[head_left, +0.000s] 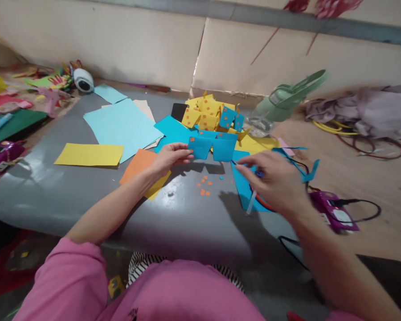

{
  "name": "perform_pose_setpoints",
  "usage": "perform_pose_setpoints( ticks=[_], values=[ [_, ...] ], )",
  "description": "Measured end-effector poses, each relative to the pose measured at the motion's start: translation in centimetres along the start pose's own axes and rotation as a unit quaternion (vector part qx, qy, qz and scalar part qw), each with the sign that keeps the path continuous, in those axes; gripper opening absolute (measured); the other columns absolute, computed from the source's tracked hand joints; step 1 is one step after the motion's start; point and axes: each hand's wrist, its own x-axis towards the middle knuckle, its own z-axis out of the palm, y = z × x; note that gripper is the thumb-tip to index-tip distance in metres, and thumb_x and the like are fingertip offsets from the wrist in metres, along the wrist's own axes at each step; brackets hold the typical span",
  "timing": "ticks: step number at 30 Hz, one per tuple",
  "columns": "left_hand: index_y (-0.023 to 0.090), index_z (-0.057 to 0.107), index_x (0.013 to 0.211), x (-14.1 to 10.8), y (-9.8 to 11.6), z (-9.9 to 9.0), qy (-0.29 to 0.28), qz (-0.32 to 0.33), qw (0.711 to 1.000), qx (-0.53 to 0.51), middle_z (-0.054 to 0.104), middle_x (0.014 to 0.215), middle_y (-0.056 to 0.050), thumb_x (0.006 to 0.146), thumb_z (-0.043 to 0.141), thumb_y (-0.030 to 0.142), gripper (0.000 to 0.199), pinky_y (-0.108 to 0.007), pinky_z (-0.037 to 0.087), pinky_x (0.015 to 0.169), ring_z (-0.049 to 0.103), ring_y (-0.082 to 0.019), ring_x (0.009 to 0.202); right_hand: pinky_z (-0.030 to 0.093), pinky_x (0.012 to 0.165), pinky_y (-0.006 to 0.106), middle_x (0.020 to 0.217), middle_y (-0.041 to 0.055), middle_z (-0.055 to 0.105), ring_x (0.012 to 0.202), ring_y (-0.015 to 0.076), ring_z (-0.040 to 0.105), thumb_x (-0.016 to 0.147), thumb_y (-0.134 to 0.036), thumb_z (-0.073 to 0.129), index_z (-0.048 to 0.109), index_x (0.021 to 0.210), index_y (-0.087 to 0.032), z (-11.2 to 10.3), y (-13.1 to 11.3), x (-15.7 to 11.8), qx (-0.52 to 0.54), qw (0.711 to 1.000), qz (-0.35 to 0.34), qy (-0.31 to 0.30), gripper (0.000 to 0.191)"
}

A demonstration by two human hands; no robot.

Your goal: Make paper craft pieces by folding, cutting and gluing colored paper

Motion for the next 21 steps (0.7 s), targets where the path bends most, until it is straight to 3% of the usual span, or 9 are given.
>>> perform_pose_setpoints(
  ticks=[3,7,21],
  values=[
    [0.015,0.063,0.084,0.1,0.0,0.0,-0.016,0.006,1.0,-0.014,0.072,0.08,-0.001,0.076,0.082,0.015,0.02,-0.022,0.057,0.074,0.07,-0.009,0.071,0.047,0.076,0.036,0.093,0.0093,0.069,0.085,0.0236,0.064,0.096,-0.038,0.055,0.069,0.09,-0.022,4.2,-4.2,3.7,0.066,0.998,-0.012,-0.017,0.022],
    [0.014,0.063,0.083,0.3,0.0,-0.1,-0.024,0.017,0.999,-0.035,0.071,0.079,0.0,0.074,0.084,0.016,0.023,-0.022,0.056,0.074,0.069,-0.008,0.07,0.044,0.07,0.033,0.093,0.0083,0.066,0.083,0.0227,0.062,0.093,-0.032,0.061,0.069,0.095,-0.019,7.9,-5.3,5.8,0.065,0.997,0.039,-0.005,0.015],
    [0.014,0.065,0.08,0.1,-0.1,0.1,-0.03,0.023,0.999,-0.016,0.069,0.077,0.0,0.073,0.084,0.019,0.021,-0.024,0.054,0.073,0.066,-0.01,0.072,0.04,0.068,0.032,0.084,0.0045,0.063,0.076,0.0188,0.058,0.09,-0.029,0.059,0.062,0.083,-0.021,8.6,-5.1,6.2,0.095,0.993,0.059,0.028,0.012]
  ],
)
